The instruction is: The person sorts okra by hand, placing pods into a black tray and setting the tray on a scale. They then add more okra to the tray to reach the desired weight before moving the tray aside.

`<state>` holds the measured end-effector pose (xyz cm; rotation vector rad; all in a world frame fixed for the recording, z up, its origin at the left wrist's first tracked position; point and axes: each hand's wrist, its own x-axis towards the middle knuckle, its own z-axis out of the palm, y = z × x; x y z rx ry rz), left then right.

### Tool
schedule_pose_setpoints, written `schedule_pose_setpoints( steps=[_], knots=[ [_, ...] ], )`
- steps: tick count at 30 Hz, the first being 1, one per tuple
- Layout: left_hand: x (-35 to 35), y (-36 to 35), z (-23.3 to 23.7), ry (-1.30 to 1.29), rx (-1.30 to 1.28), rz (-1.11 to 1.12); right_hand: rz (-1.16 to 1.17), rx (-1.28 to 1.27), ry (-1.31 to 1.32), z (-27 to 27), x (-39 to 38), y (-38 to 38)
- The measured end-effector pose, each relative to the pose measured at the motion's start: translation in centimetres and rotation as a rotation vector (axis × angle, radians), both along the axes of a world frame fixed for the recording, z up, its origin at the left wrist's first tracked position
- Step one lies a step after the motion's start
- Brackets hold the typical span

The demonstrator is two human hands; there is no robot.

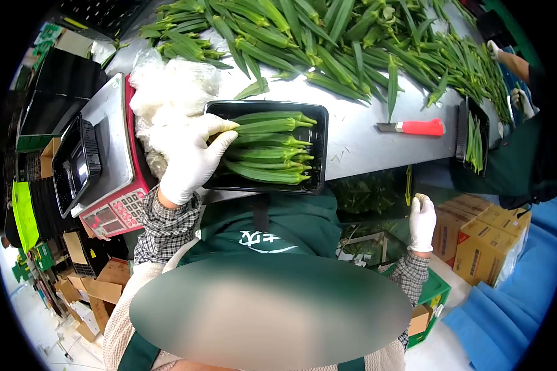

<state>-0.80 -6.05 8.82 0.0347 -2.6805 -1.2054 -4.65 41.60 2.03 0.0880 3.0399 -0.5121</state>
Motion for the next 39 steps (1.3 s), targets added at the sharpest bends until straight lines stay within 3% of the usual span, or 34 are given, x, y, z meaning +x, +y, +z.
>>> schedule_pose_setpoints(
  steps=[6, 19, 24, 28, 30, 33, 35, 39],
  knots=[
    [1.4, 0.1, 0.5, -0.171, 0.325, 0.053, 0.127, -0.087, 0.059, 1.3, 0.1, -3.2],
    [4.8, 0.0, 1.6, -0.256, 0.603, -0.019, 0.392, -0.707, -0.001, 8.5, 1.8, -18.6],
    [6.0, 0.1, 2.1, -0.293, 0.679, 0.003, 0.440, -0.865, -0.062, 8.8, 2.5, -21.4],
    [6.5, 0.7, 1.9, -0.295, 0.769, 0.011, 0.440, -1.022, -0.129, 9.5, 3.1, -22.3],
    [6.6, 1.7, 1.9, -0.226, 0.583, -0.064, 0.390, -1.284, -0.264, 9.9, 3.5, -22.1],
    [7.2, 4.8, 1.0, -0.065, 0.431, -0.201, 0.287, -1.449, -0.307, 8.8, 3.4, -19.3],
    [7.4, 7.5, 0.3, -0.033, 0.406, -0.389, 0.180, -1.441, -0.259, 8.0, 4.1, -17.3],
    [7.4, 9.7, -1.8, -0.009, 0.412, -0.532, 0.057, -1.298, -0.156, 7.4, 5.4, -11.4]
  ],
)
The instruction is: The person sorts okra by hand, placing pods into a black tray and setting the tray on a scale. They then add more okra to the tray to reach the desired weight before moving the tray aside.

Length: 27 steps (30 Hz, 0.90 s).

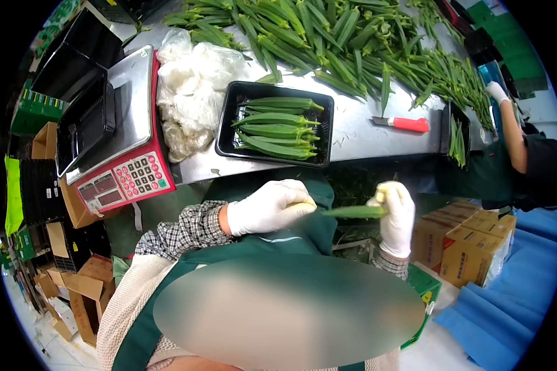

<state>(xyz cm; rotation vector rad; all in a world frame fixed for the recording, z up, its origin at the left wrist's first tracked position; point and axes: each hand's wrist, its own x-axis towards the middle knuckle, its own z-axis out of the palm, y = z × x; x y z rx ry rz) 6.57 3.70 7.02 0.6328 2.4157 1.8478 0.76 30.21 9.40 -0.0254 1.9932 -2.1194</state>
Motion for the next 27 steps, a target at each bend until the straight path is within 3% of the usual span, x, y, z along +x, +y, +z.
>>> schedule_pose_setpoints(
  steps=[4, 7, 10, 15, 17, 18, 21, 22, 24, 26, 27],
  knots=[
    [-0.3, -0.4, 0.5, 0.072, -0.050, -0.047, -0.185, 0.527, 0.014, 0.2, 0.0, 6.6],
    [0.3, -1.9, 1.3, 0.206, -0.155, 0.012, -0.330, 1.313, 0.546, -2.7, -1.2, 11.3],
    [1.7, -6.0, 3.3, 0.327, -0.287, 0.244, -0.282, 0.761, 0.147, -1.0, -1.7, 7.0],
    [7.0, -16.9, 8.8, 0.477, -0.663, 1.062, 0.102, 0.595, 0.140, -1.8, -3.9, -3.0],
    [8.8, -21.0, 9.9, 0.572, -0.911, 1.173, 0.180, 0.556, 0.116, -1.6, -4.8, -6.0],
    [9.6, -21.9, 10.0, 0.364, -0.866, 1.296, 0.223, 0.589, 0.109, -1.4, -5.3, -7.3],
    [10.9, -24.5, 10.7, 0.467, -1.219, 1.187, 0.162, 0.615, 0.335, -2.3, -6.3, -9.6],
    [11.1, -24.0, 10.5, 0.365, -1.038, 1.270, 0.145, 0.621, 0.414, -1.9, -6.5, -10.2],
    [11.1, -23.6, 10.1, 0.412, -0.924, 1.224, 0.119, 0.634, 0.563, -0.7, -7.0, -11.5],
    [9.9, -22.5, 9.8, 0.491, -0.872, 1.145, 0.281, 0.794, 1.003, -0.4, -8.2, -13.2],
    [9.4, -22.1, 9.5, 0.490, -0.859, 1.140, 0.349, 0.874, 1.093, -0.5, -8.5, -14.2]
  ],
)
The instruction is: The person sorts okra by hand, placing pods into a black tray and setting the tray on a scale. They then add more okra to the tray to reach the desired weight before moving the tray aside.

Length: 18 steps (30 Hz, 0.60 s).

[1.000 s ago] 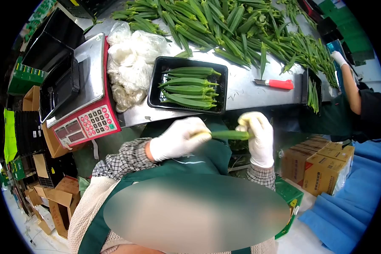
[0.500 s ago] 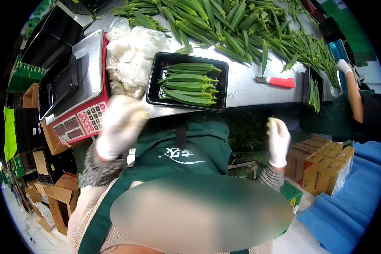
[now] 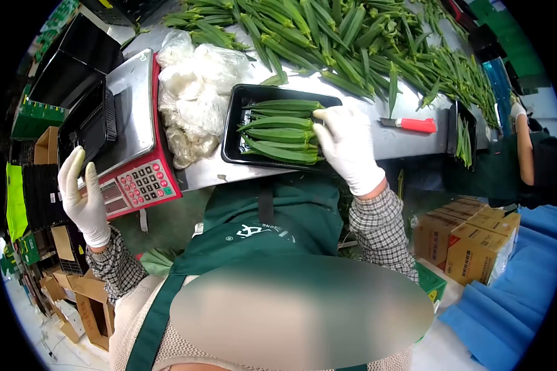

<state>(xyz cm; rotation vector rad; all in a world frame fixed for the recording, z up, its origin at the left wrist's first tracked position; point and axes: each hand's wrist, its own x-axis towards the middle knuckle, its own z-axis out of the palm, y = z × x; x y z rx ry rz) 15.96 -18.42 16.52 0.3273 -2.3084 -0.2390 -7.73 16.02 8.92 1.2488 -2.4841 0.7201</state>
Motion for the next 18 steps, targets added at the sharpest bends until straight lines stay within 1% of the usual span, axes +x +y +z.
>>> schedule_pose_setpoints(
  steps=[1, 3, 8, 18],
  knots=[
    [-0.6, 0.0, -0.6, 0.006, -0.012, -0.038, 0.051, 0.105, 0.079, -0.1, -0.4, -1.0],
    [-1.0, -0.1, -1.0, 0.019, 0.033, -0.041, 0.081, 0.143, 0.093, -0.8, -0.9, -1.9],
    [-1.4, -0.8, -1.6, -0.002, 0.036, -0.019, 0.143, 0.239, 0.050, -1.7, -1.5, -3.2],
    [-1.9, -1.5, -2.2, -0.017, 0.047, 0.032, 0.121, 0.226, 0.048, -0.9, -1.1, -3.7]
  ],
)
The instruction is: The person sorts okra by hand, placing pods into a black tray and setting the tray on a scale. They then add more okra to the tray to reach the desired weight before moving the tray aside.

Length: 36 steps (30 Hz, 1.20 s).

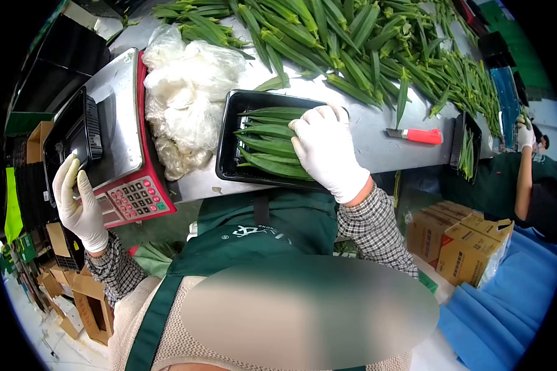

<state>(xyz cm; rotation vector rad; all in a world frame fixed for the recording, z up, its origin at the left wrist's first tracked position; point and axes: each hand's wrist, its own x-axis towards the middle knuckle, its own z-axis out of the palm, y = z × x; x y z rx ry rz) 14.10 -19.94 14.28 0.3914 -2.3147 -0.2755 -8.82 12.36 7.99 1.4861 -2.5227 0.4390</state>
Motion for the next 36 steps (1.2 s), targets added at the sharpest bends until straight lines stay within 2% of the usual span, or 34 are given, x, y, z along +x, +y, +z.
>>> schedule_pose_setpoints(
  steps=[5, 14, 23, 36],
  knots=[
    [0.2, -0.1, 0.1, 0.009, 0.000, 0.002, -0.002, -0.013, 0.015, 0.0, 0.2, -0.2],
    [1.3, 0.6, 0.4, 0.036, 0.011, -0.019, -0.045, 0.034, -0.157, 0.0, 0.1, 0.0],
    [1.7, 1.1, 0.7, 0.037, 0.001, -0.049, 0.005, 0.002, -0.017, -1.6, -0.4, 0.1],
    [2.0, 0.8, 0.3, 0.002, 0.011, -0.008, -0.019, -0.102, -0.025, -1.8, -0.6, -0.2]
  ],
)
